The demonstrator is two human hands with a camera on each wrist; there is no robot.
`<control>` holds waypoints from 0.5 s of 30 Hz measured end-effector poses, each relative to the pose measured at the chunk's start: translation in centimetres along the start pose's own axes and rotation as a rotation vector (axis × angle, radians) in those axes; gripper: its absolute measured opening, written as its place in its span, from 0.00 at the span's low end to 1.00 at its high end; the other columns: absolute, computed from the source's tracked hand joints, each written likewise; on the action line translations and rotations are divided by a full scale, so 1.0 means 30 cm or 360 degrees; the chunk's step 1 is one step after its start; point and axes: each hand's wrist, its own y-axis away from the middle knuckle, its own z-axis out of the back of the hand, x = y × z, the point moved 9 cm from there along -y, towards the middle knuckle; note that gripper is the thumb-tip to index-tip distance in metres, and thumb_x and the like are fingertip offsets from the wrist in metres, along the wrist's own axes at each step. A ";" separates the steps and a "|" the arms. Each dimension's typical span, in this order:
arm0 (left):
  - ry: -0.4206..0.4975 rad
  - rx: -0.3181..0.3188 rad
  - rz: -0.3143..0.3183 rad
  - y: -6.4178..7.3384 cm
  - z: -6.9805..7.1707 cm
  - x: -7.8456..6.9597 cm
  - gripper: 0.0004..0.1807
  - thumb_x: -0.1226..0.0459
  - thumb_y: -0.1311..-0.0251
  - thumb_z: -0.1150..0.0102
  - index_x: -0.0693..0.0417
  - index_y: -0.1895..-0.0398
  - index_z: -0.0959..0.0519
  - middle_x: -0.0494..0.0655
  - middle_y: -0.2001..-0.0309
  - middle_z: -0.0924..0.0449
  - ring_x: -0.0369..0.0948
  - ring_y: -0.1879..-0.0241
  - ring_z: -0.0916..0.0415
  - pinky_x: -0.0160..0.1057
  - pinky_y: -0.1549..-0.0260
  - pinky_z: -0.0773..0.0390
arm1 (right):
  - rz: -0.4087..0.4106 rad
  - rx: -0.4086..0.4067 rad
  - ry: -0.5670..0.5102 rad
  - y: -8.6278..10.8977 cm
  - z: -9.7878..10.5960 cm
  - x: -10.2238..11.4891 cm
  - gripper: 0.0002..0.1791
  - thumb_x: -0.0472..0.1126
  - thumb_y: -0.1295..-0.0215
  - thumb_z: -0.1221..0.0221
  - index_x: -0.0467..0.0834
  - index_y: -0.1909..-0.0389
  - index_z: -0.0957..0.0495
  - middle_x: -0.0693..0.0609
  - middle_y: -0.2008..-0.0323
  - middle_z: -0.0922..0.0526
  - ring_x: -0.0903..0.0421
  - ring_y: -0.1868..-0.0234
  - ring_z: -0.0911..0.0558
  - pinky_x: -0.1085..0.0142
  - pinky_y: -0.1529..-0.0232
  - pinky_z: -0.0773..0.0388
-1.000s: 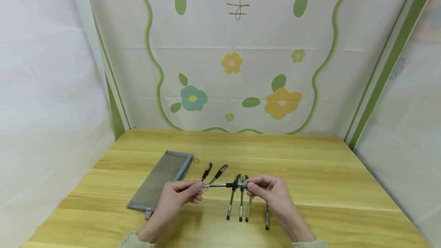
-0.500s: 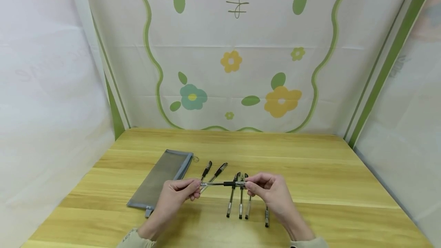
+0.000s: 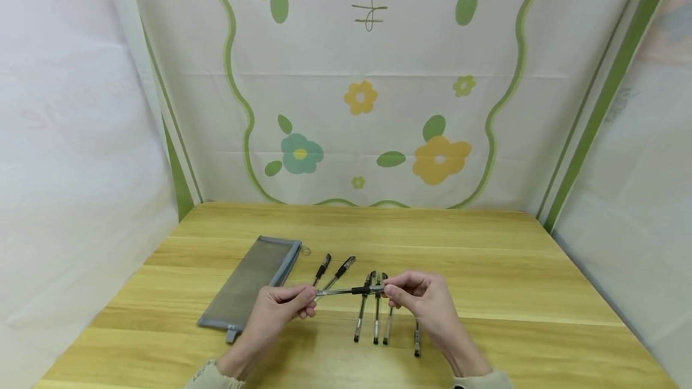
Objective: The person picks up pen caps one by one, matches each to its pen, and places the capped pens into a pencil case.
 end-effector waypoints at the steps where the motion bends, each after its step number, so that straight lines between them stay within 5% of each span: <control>1: -0.0005 0.0004 -0.0002 0.001 0.000 0.002 0.13 0.64 0.47 0.39 0.66 0.62 0.20 0.67 0.70 0.22 0.45 0.74 0.21 0.41 0.72 0.21 | -0.0009 0.0003 0.0008 -0.001 0.001 -0.005 0.15 0.38 0.49 0.37 0.32 0.64 0.23 0.37 0.64 0.22 0.48 0.70 0.22 0.60 0.65 0.23; 15: 0.0030 0.0079 -0.0050 -0.003 -0.010 -0.018 0.11 0.66 0.45 0.41 0.66 0.63 0.20 0.64 0.71 0.21 0.47 0.73 0.21 0.40 0.71 0.21 | -0.0083 0.0011 0.0079 -0.012 0.018 -0.037 0.18 0.42 0.49 0.37 0.34 0.61 0.23 0.34 0.65 0.23 0.46 0.68 0.23 0.59 0.62 0.25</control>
